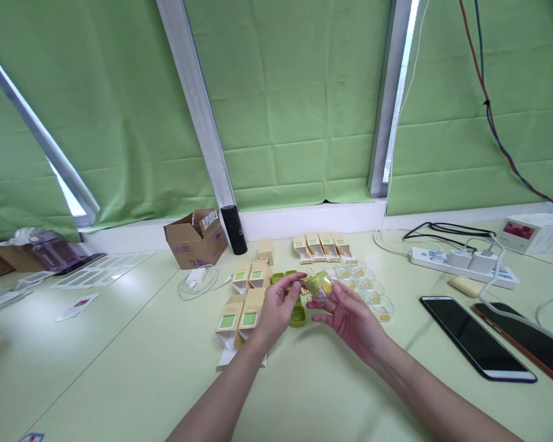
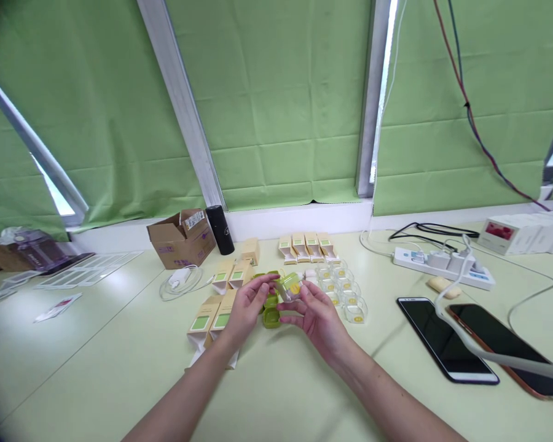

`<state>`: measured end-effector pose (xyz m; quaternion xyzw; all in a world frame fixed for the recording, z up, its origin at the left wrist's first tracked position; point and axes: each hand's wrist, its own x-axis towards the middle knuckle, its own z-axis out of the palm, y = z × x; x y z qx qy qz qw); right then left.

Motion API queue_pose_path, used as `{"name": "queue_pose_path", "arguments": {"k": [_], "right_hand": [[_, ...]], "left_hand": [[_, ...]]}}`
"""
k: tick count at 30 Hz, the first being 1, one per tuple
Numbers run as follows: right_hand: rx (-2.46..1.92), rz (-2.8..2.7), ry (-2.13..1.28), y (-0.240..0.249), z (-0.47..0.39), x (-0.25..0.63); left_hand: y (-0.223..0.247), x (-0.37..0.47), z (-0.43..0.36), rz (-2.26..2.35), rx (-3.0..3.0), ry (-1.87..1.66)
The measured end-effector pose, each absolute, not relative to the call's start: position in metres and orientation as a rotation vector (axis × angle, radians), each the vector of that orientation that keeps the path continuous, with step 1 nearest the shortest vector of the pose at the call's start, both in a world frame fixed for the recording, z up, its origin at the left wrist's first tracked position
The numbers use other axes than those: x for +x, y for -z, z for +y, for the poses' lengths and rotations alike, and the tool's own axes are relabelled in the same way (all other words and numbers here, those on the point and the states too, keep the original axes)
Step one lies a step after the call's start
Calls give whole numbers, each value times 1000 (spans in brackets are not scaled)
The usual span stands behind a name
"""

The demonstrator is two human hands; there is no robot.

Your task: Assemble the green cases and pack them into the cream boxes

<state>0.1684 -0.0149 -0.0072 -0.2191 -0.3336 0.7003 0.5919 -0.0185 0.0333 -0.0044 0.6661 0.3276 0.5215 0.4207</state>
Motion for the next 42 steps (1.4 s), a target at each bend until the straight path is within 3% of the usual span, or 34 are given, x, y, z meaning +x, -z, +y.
{"name": "queue_pose_path", "arguments": {"k": [9,14,21,26,37,42], "right_hand": [[-575,-878,-1505,5,-19,163],[-507,-885,-1502,0,-21,166],[-557,-1024,-1334,-2,-20,168],[-602,-1169,-1205,-3,-22,167],[-761,-1148,-1229,2,-16,169],[-838,-1119,-1258,7,-14,167]], "left_hand": [[2,-15,30,697,1636,-1133],[-2,-14,25,716,1661,-1222],[3,-24,23,700,2482,-1623],[1,-24,22,688,2720,-1595],[-4,-18,20,851,2158,-1266],[-3,-17,25,858,1958,-1279]]}}
